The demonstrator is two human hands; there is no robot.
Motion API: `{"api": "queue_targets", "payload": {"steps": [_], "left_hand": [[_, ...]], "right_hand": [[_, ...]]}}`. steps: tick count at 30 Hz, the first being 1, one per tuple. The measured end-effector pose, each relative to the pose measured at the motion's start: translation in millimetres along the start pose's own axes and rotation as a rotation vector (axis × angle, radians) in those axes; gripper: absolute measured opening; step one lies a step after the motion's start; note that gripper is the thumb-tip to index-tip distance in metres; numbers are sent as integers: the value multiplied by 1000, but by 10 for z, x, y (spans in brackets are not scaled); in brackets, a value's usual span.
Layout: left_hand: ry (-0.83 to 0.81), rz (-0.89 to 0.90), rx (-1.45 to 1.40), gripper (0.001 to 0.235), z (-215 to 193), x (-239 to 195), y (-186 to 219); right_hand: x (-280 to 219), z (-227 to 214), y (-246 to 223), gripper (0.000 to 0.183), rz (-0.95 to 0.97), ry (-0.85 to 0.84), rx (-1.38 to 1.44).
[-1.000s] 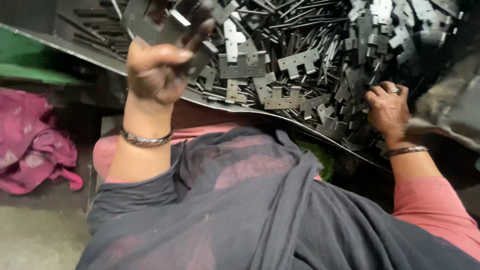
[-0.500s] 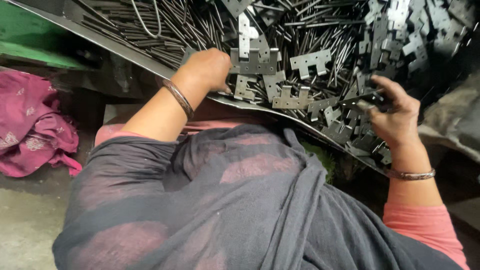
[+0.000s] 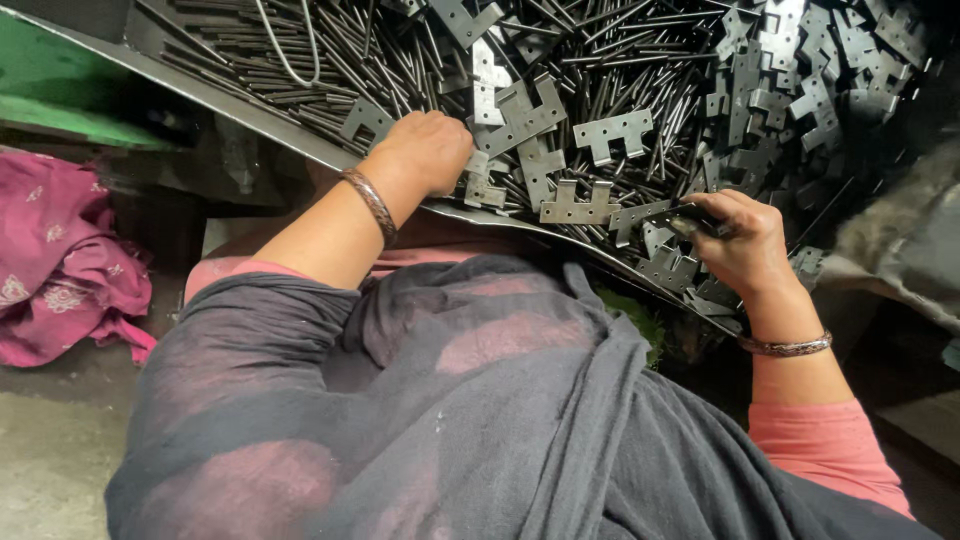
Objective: The person sorts through a large bin of T-shaped metal brackets and pins, picking them up and moving them around by hand.
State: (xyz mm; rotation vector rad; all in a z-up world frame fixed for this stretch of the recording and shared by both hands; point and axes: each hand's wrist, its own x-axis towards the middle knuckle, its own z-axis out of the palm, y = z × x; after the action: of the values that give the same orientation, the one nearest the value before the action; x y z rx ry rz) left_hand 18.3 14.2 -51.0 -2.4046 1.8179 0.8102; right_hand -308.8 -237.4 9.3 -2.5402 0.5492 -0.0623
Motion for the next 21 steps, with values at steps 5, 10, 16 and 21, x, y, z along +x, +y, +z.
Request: {"api": "queue_targets", "payload": {"steps": [5,10,16,21], "left_hand": [[-24,-35,109,17,-322,-297,4],[454,14,-50,20,-784,-846,-219],[513,166,-1424,26,-925,-964,-210],[723,597,-2060,36,-606,-697,-114]], "right_hand": [[2,-136,130,30,82,96,277],[77,-378,177,46,310,178,1000],[360,-40,-66,40,621,33,1340],[396,332,-255,37,578,-74,1553]]}}
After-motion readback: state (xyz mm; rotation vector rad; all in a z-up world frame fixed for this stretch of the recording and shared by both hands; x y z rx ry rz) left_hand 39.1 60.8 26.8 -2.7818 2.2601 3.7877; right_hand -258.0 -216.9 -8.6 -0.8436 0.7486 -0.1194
